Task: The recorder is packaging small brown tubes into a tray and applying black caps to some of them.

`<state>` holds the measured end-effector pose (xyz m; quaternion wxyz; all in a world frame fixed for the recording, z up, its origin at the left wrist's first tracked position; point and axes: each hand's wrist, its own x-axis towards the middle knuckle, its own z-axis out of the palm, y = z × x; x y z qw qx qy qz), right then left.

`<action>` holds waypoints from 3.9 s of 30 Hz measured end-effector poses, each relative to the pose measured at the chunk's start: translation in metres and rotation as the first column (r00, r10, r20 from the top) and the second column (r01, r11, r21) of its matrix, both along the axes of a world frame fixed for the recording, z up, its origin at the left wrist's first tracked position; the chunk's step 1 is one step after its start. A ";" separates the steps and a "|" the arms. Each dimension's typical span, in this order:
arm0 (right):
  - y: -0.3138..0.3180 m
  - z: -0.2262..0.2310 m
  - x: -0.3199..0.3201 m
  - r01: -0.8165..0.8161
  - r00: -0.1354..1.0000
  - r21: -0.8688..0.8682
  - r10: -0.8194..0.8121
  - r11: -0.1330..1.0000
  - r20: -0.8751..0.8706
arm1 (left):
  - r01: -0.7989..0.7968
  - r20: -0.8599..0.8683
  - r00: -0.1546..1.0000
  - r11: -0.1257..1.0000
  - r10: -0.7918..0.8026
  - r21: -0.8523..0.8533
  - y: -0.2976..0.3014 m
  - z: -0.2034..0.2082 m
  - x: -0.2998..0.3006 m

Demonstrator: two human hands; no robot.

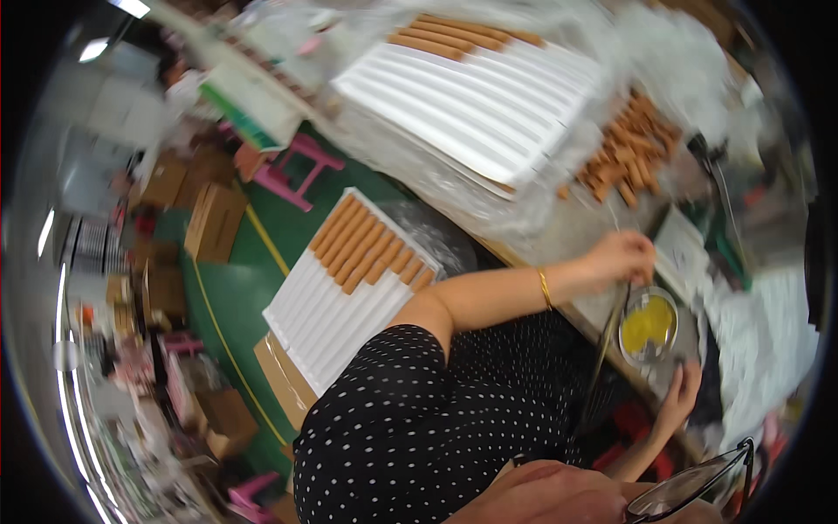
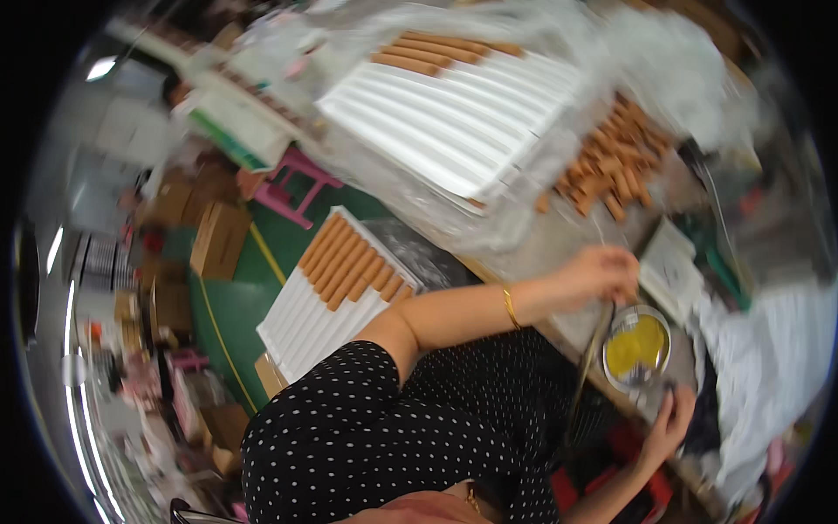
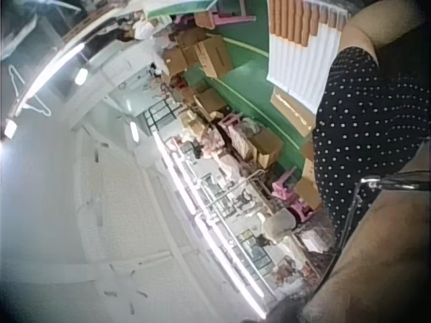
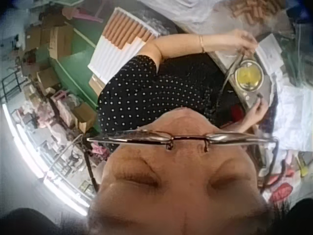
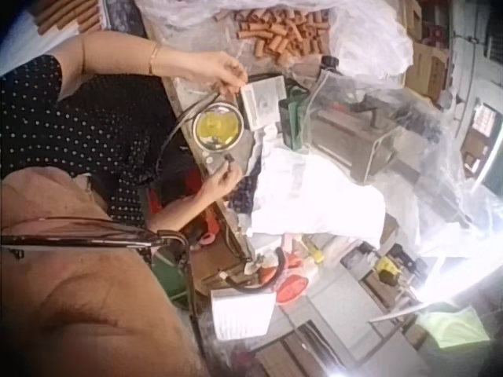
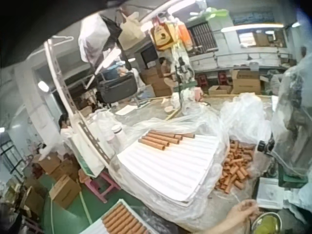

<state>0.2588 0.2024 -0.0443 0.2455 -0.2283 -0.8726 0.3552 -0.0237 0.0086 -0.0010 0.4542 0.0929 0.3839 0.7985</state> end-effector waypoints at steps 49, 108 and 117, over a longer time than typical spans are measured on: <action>-0.089 0.081 -0.168 -0.375 0.897 0.247 0.417 0.894 -0.148 | -0.315 -0.998 -0.003 0.947 -0.070 -0.065 -0.039 -0.001 0.000; -0.097 0.097 -0.183 -0.330 0.939 -0.096 0.316 0.939 -0.133 | 0.092 -0.318 0.924 0.931 -0.213 -0.354 -0.034 0.031 -0.025; -0.091 0.079 -0.167 -0.349 0.937 -0.145 0.340 0.926 -0.079 | 0.223 -0.135 0.950 0.914 -0.282 -0.339 -0.020 0.021 0.006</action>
